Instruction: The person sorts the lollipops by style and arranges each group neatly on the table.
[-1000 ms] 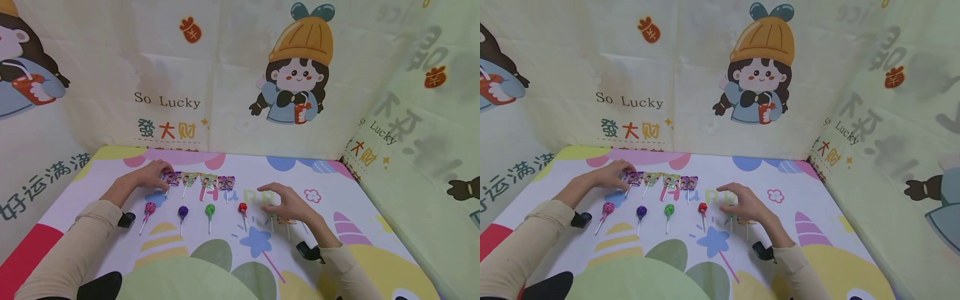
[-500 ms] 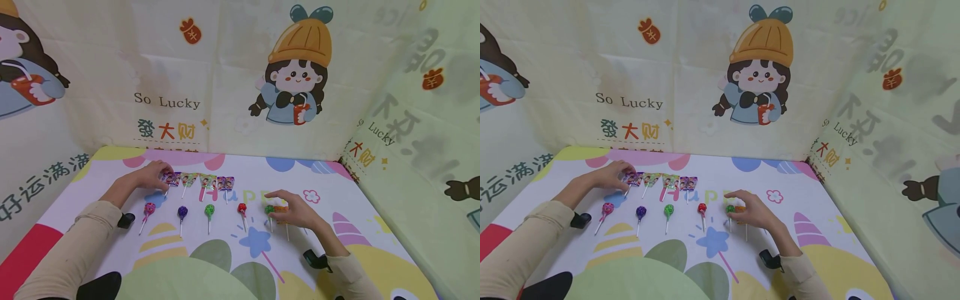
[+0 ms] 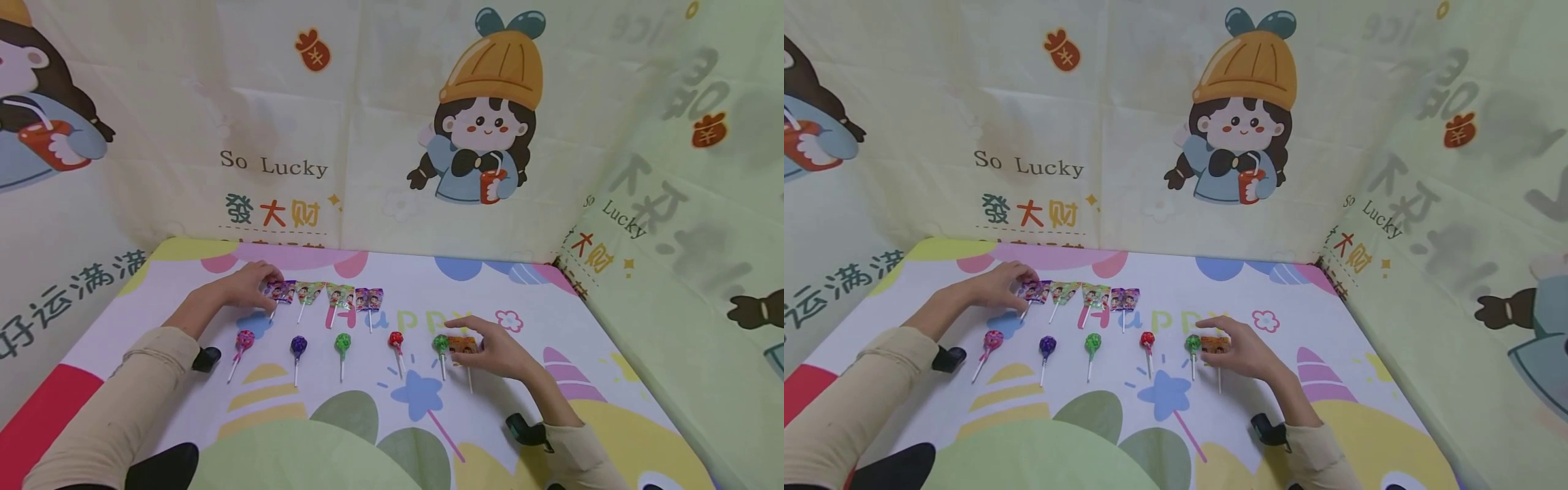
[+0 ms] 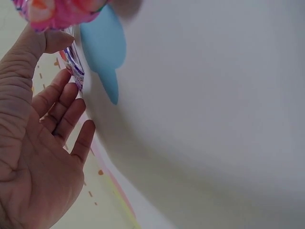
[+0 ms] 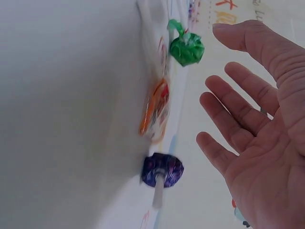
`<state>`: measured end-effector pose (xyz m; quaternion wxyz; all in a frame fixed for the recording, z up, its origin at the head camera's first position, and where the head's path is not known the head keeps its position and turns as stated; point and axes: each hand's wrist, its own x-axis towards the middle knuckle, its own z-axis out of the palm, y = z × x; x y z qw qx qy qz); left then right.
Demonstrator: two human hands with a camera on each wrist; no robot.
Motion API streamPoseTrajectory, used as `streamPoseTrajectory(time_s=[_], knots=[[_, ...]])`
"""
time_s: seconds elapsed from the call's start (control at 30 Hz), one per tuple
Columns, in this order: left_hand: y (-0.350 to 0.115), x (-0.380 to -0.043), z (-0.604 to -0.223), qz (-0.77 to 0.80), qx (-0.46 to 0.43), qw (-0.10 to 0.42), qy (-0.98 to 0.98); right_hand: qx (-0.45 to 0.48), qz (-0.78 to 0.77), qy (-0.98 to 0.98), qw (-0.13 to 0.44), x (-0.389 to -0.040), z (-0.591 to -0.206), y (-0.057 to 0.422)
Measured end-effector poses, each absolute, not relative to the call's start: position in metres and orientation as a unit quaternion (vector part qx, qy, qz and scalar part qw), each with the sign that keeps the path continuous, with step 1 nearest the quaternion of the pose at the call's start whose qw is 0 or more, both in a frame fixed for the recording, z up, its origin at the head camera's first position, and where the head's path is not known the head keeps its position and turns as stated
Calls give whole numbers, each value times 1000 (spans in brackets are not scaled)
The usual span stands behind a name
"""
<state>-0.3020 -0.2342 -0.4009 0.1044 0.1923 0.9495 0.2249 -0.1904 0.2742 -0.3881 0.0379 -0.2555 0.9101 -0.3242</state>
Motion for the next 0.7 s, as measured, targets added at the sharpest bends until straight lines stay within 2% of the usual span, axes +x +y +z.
streamPoseTrajectory(time_s=[0.4,0.7], knots=[[-235,-302,-399,219,198,105,950,-275,-289,917,27,-190,-393,292],[-235,-302,-399,224,197,108,948,-263,-278,922,62,-189,-396,299]])
